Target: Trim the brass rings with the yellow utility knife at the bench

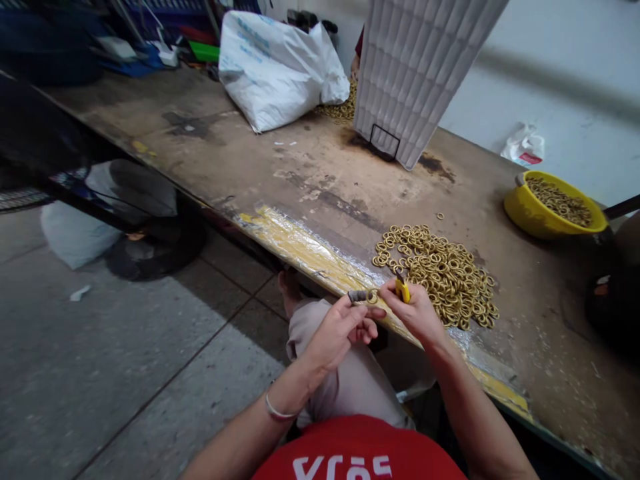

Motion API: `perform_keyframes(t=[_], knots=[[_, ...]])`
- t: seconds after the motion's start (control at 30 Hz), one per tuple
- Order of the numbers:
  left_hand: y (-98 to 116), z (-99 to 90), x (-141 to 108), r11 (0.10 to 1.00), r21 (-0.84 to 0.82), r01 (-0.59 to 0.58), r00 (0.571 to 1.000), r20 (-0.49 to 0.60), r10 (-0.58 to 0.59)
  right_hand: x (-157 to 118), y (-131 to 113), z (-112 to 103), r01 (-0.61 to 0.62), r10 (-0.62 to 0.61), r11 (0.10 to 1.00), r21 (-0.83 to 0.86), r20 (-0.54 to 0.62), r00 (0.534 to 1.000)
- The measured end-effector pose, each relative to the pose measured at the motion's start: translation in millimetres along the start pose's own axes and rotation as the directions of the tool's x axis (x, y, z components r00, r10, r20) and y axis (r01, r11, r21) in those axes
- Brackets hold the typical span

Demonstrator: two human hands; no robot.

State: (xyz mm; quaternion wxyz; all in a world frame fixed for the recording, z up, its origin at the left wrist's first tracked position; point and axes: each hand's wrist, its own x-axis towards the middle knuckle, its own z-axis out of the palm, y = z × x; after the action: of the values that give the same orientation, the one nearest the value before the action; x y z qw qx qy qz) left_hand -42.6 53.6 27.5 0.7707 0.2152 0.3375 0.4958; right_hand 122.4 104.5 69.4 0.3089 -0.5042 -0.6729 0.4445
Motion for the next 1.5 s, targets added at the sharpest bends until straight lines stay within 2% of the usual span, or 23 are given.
perform_keyframes(t=[0.13, 0.23, 0.33, 0.4, 0.47, 0.6, 0.77, 0.83, 0.93, 1.0, 1.1, 1.2, 1.3, 1.4, 1.47, 1.5], knots=[[6, 8.1, -9, 0.988, -0.148, 0.035, 0.997, 0.071, -0.024, -17, -7, 9, -0.112, 0.104, 0.971, 0.209, 0.052, 0.993], [6, 11.3, -16, 0.985, -0.162, 0.05, 0.998, 0.054, -0.042, -25, -6, 13, -0.052, 0.043, 0.98, 0.192, 0.051, 0.998], [6, 11.2, -22, 0.997, -0.073, -0.002, 1.0, -0.004, 0.002, -33, -5, 12, 0.149, -0.149, 0.987, -0.065, 0.008, 0.989], [6, 10.7, -26, 0.997, 0.042, -0.064, 0.997, -0.032, 0.066, -39, -4, 10, 0.233, -0.241, 0.916, -0.327, 0.017, 0.97], [5, 10.6, -28, 0.976, 0.179, -0.122, 0.99, -0.042, 0.131, -44, -4, 9, 0.245, -0.26, 0.797, -0.551, 0.053, 0.964], [7, 10.7, -29, 0.895, 0.409, -0.181, 0.976, -0.035, 0.213, -49, -8, 11, 0.22, -0.208, 0.599, -0.77, 0.116, 0.971], [16, 7.8, -32, 0.726, 0.652, -0.218, 0.96, 0.01, 0.28, -41, -8, 12, 0.207, -0.119, 0.465, -0.861, 0.17, 0.978], [18, 7.9, -37, 0.649, 0.722, -0.242, 0.954, 0.056, 0.293, -32, -5, 4, 0.125, -0.037, 0.409, -0.904, 0.12, 0.992], [15, 9.3, -44, 0.526, 0.773, -0.356, 0.929, 0.229, 0.293, -10, 0, -14, -0.123, 0.123, 0.305, -0.944, -0.089, 0.988], [6, 9.4, -43, 0.445, 0.79, -0.421, 0.906, 0.343, 0.248, 7, 2, -23, -0.171, 0.11, 0.306, -0.937, -0.143, 0.984], [-15, 7.3, -33, 0.279, 0.849, -0.448, 0.894, 0.424, 0.147, 34, 3, -23, -0.081, 0.048, 0.352, -0.933, -0.069, 0.996], [-38, 4.6, -22, 0.066, 0.906, -0.418, 0.908, 0.419, -0.009, 61, 9, -13, 0.01, 0.063, 0.335, -0.942, 0.033, 0.997], [-53, 3.3, -19, -0.05, 0.913, -0.406, 0.909, 0.397, -0.123, 80, 17, -7, 0.077, 0.088, 0.3, -0.951, 0.108, 0.99], [-58, 2.5, -19, -0.046, 0.888, -0.458, 0.885, 0.45, -0.12, 87, 23, -8, 0.074, 0.095, 0.3, -0.951, 0.107, 0.99], [-54, 1.5, -19, 0.06, 0.898, -0.437, 0.898, 0.439, -0.038, 84, 23, -12, 0.038, 0.078, 0.354, -0.935, 0.071, 0.994], [-51, 0.8, -18, 0.155, 0.91, -0.385, 0.922, 0.386, 0.024, 80, 22, -14, 0.026, 0.061, 0.415, -0.91, 0.056, 0.997]])
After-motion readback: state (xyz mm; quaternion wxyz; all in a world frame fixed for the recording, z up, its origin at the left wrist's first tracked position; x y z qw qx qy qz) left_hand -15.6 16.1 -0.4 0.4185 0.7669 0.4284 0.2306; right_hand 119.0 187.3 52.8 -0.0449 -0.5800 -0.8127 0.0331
